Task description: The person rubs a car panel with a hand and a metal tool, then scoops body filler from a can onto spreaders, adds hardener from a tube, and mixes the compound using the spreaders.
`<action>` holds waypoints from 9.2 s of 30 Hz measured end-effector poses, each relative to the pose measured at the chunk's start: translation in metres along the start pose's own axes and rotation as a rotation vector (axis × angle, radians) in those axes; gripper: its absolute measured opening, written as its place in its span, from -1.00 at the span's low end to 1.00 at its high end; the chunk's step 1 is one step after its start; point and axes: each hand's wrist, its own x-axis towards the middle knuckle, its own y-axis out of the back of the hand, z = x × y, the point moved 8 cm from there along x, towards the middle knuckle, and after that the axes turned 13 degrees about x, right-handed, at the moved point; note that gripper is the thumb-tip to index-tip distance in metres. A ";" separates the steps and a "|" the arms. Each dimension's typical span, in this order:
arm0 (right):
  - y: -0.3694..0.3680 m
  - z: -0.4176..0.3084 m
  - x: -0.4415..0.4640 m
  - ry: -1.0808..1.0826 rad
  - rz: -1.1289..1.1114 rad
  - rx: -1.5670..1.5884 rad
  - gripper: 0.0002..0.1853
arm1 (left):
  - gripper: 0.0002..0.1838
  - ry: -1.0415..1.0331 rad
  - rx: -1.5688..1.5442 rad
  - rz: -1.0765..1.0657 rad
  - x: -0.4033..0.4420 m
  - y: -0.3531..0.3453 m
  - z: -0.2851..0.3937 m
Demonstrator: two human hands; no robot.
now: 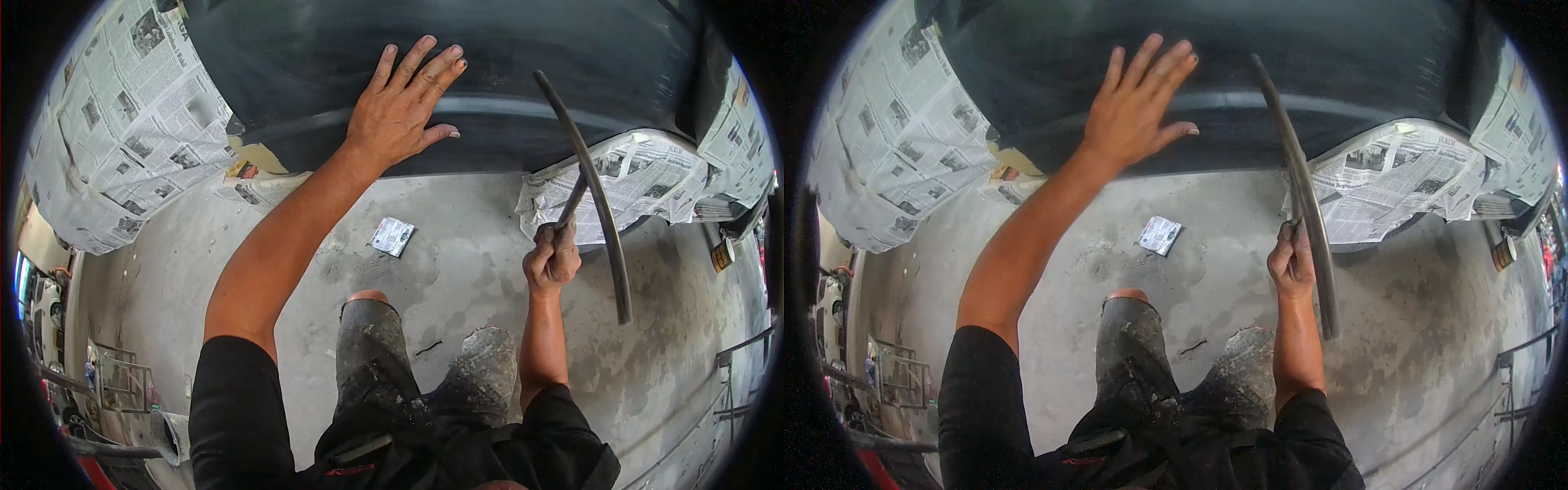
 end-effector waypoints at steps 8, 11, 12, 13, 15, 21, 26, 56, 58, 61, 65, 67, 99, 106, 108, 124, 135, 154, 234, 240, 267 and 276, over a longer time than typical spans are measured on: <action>-0.021 0.032 -0.002 -0.105 -0.106 -0.093 -0.54 | -0.05 -0.018 -0.014 0.028 0.000 0.006 -0.003; 0.000 0.010 -0.015 -0.095 -0.082 -0.128 -0.54 | -0.06 -0.026 -0.073 0.040 0.000 0.005 -0.002; 0.010 0.001 -0.021 -0.094 -0.080 -0.133 -0.54 | -0.07 -0.044 -0.097 0.032 0.000 0.005 -0.003; 0.022 -0.003 -0.029 -0.161 -0.078 -0.137 -0.54 | -0.07 -0.050 -0.097 0.040 0.002 0.005 -0.010; 0.043 -0.013 -0.043 -0.231 -0.064 -0.148 -0.54 | -0.06 -0.239 -0.068 0.015 0.004 0.002 -0.009; 0.076 -0.015 -0.062 -0.449 0.037 -0.092 -0.50 | -0.03 -0.477 -0.130 0.067 0.055 0.006 0.033; 0.053 -0.022 -0.044 -0.420 0.079 -0.028 -0.50 | -0.03 -0.694 0.012 0.078 0.078 0.000 0.082; 0.125 -0.057 -0.010 -0.440 0.264 -0.186 -0.51 | -0.14 -0.532 -0.097 0.202 0.183 0.004 0.186; 0.126 -0.071 0.001 -0.561 0.323 -0.214 -0.50 | -0.22 -0.594 -0.192 0.142 0.173 -0.022 0.224; 0.124 -0.102 0.038 -0.619 0.337 -0.259 -0.48 | -0.32 -0.818 -0.503 -0.059 0.134 -0.024 0.234; 0.124 -0.140 0.045 -0.923 0.514 -0.321 -0.50 | -0.30 -0.645 -1.060 -0.720 -0.039 -0.014 0.208; 0.106 -0.159 0.051 -1.166 0.574 -0.285 -0.57 | -0.25 -0.480 -1.158 -1.057 -0.172 0.015 0.178; -0.063 -0.564 -0.227 -2.758 0.475 -0.629 -0.92 | -0.40 0.607 -0.913 -1.964 -0.623 0.224 -0.193; -0.058 -0.559 -0.224 -2.754 0.396 -0.702 -0.91 | -0.47 0.626 -0.875 -1.887 -0.627 0.232 -0.186; -0.052 -0.562 -0.225 -2.763 0.428 -0.694 -0.91 | -0.47 0.615 -0.879 -1.917 -0.623 0.232 -0.184; -0.031 -0.569 -0.089 -2.065 0.651 -0.391 -0.72 | -0.15 0.177 -1.164 -1.855 -0.638 0.195 -0.214; 0.274 -0.671 0.103 -1.288 0.912 -1.172 -0.68 | -0.36 -0.144 -1.032 -2.146 -0.496 0.210 -0.191; 0.441 -0.699 0.067 -2.058 0.577 -1.507 -0.29 | -0.48 -0.344 -1.164 -2.092 -0.240 0.282 0.040; -1.435 -1.227 0.005 -0.344 3.145 -2.176 -0.69 | -0.55 -3.584 1.218 -0.471 -1.110 0.424 -1.215; -1.586 -1.291 -0.034 -0.212 3.094 -2.456 -0.60 | -0.48 -3.478 1.462 -0.675 -1.258 0.358 -1.323; -2.292 -1.752 -0.051 -0.222 2.599 -2.923 -0.53 | -0.57 -3.432 1.247 -0.442 -1.727 0.437 -2.001; -2.447 -1.959 -0.152 -0.298 2.680 -3.055 -0.59 | -0.36 -3.853 0.883 0.851 -1.872 0.453 -2.147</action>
